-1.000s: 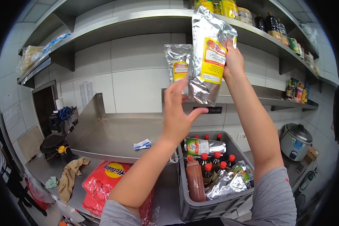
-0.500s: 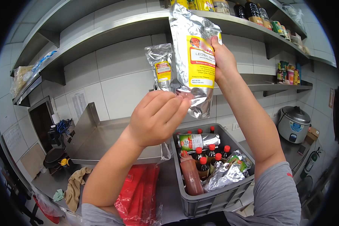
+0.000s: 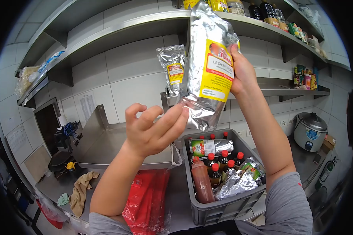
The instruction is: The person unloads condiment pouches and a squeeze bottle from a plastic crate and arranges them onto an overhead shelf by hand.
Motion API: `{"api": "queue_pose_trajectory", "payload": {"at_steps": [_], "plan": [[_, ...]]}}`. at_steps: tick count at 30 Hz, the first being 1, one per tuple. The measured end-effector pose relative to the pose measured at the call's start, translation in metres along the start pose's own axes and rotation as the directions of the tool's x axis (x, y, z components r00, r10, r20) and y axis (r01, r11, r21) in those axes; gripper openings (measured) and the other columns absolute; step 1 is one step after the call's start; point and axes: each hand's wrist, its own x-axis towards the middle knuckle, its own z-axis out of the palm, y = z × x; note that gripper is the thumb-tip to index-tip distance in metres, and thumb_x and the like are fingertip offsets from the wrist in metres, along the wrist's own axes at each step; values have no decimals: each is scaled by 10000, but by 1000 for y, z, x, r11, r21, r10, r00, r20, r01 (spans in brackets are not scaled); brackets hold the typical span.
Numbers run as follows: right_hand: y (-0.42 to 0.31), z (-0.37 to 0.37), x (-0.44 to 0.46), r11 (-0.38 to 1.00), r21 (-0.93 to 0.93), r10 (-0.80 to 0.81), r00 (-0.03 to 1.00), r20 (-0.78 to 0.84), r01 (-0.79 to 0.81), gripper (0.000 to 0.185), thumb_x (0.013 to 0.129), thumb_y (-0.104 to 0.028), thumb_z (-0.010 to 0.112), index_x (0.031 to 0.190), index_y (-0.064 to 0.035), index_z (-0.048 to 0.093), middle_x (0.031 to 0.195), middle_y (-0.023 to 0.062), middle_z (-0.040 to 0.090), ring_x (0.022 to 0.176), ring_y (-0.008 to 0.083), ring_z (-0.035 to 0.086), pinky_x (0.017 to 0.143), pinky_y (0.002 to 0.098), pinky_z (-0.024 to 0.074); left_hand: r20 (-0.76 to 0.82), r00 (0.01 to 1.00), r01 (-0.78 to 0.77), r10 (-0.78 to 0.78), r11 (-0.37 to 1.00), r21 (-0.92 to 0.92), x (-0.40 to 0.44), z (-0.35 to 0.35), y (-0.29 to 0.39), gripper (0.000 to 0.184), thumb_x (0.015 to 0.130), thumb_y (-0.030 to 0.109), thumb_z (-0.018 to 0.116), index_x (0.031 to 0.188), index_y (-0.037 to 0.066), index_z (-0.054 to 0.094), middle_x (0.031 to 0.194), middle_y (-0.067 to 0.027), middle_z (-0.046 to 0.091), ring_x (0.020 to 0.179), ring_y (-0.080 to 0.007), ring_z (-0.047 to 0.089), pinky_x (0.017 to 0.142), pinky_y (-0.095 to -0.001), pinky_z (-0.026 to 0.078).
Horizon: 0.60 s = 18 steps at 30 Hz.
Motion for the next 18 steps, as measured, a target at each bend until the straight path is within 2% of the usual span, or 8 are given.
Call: {"api": "queue_pose_trajectory", "payload": {"at_steps": [2, 7, 10, 12, 14, 15, 16, 18], "plan": [[0, -11, 3, 992, 86, 78, 989, 130, -89, 465, 1000, -409, 358, 1204, -10, 486, 1127, 163, 623, 961, 268, 652, 825, 431, 553, -37, 999, -11, 10, 999, -30, 12, -11, -4, 230, 740, 178, 646, 968, 188, 670, 925, 106, 650, 778, -94, 475, 772, -338, 315], [-9, -19, -2, 990, 72, 109, 983, 150, -121, 493, 996, -419, 362, 1236, -3, 473, 1119, 174, 629, 952, 286, 658, 821, 442, 555, 48, 999, 8, -5, 997, -73, 24, -23, 6, 216, 726, 177, 644, 938, 173, 682, 850, 100, 643, 730, -86, 495, 747, -330, 303], [-3, -25, -1, 992, 103, 62, 989, 134, -76, 449, 997, -403, 378, 1198, -18, 489, 1071, 165, 647, 911, 279, 671, 792, 432, 566, 80, 994, 91, -78, 981, -171, 12, -18, 13, 222, 719, 142, 655, 938, 164, 686, 836, 86, 632, 746, -96, 516, 748, -329, 313], [1, -26, -4, 997, -29, -78, 997, 15, 78, 375, 994, -376, 411, 1135, -42, 504, 1015, 137, 661, 914, 255, 674, 770, 404, 574, 93, 988, 142, -123, 964, -226, 2, -12, 17, 220, 724, 120, 659, 939, 156, 688, 844, 72, 628, 775, -109, 529, 757, -333, 326], [-3, -11, -22, 984, -48, -169, 986, -7, 169, 269, 989, -316, 463, 1066, -66, 524, 914, 70, 650, 828, 167, 659, 710, 318, 565, 186, 975, 204, -125, 838, -507, -3, -8, 18, 259, 725, 136, 701, 983, 134, 687, 926, 14, 629, 823, -153, 533, 776, -340, 363], [-4, -13, -23, 976, -61, -205, 977, 62, 208, 236, 986, -288, 480, 1055, -69, 534, 867, 41, 628, 770, 130, 624, 682, 284, 544, 262, 926, 378, -272, 677, -631, -3, -11, 23, 236, 735, 197, 742, 928, 100, 647, 924, -39, 597, 848, -190, 522, 773, -344, 397], [-4, -10, -26, 966, -74, -236, 963, 132, 247, 203, 983, -260, 497, 1044, -73, 544, 820, 13, 606, 711, 92, 589, 654, 251, 524, 261, 926, 378, -273, 678, -631, 0, -8, 29, 236, 735, 197, 742, 928, 100, 647, 924, -39, 597, 848, -190, 522, 773, -344, 397], [-1, 0, -35, 963, -113, -243, 970, 27, 244, 171, 980, -232, 511, 1014, -71, 558, 784, -15, 568, 630, 60, 504, 613, 227, 486, 563, 605, 777, -563, 263, -572, 6, 0, 39, 243, 791, 286, 712, 865, 88, 590, 877, -54, 594, 806, -246, 565, 706, -369, 439]]}}
